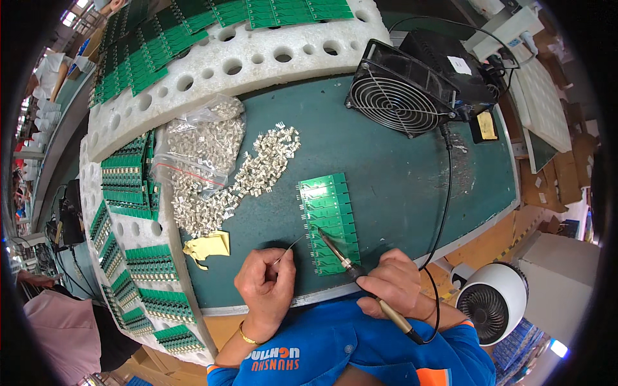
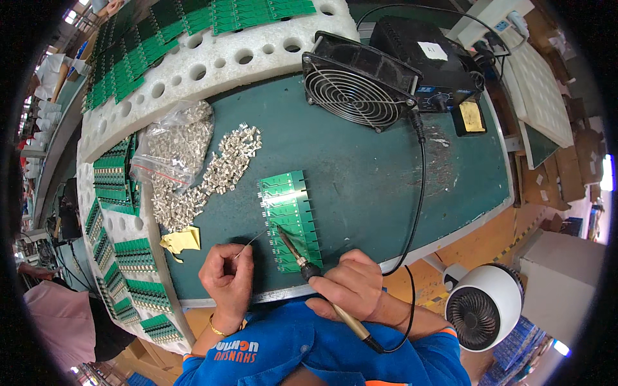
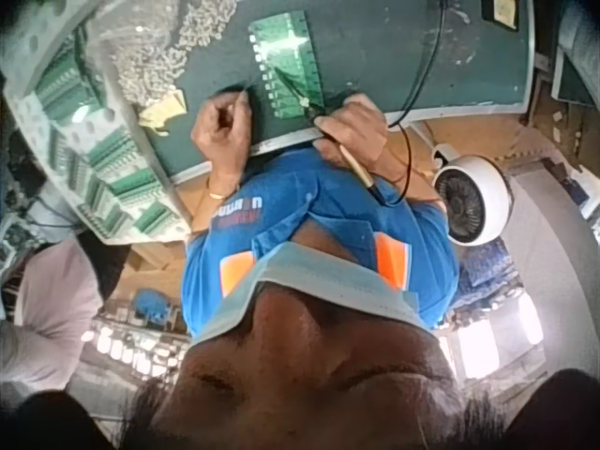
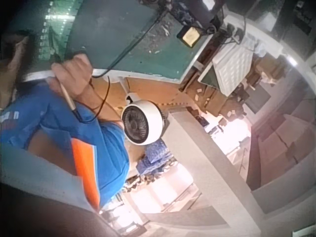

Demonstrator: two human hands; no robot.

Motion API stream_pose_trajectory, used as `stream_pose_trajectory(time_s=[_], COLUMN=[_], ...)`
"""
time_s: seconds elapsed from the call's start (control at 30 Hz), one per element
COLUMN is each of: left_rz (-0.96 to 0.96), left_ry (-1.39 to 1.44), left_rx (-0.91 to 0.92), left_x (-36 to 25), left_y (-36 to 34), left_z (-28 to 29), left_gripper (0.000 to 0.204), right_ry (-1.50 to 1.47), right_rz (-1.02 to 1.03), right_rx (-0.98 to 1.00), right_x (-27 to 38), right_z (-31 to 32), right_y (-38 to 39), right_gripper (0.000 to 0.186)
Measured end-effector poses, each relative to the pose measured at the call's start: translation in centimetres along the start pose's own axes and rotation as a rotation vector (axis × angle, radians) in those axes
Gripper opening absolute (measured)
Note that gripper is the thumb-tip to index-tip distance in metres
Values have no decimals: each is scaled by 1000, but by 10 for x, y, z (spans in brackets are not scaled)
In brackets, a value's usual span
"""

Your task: The person solders electronic components onto green printed circuit boards using a soldering iron and solder wire.

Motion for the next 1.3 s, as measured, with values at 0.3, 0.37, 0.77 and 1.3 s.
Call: stream_pose_trajectory(time_s=[0.3,0.37,0.77,1.3], left_rz=[-16,-14,-53,-59], left_ry=[-16,-3,-27,-37], left_rx=[29,38,21,28], left_x=[-5,-5,-5,-10], left_y=[2,2,2,0], left_z=[0,-1,-2,-3], left_gripper=[12,11,12,12], right_ry=[-59,-67,-76,-68], right_rz=[-23,-30,-35,-40], right_rx=[-34,-41,-62,-54], right_x=[-2,-3,-4,-5], right_z=[0,0,0,-1], right_y=[-2,-2,-4,-5], right_gripper=[29,27,24,21])
Point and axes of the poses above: each hand's wrist, its own y-axis away from the middle knuckle, its own z-axis out of the back of the hand, x = y × z, the point moved 7 cm from there along -y, towards the middle knuckle, and after that the axes turned 13 degrees about -y, right-handed, at the moved point
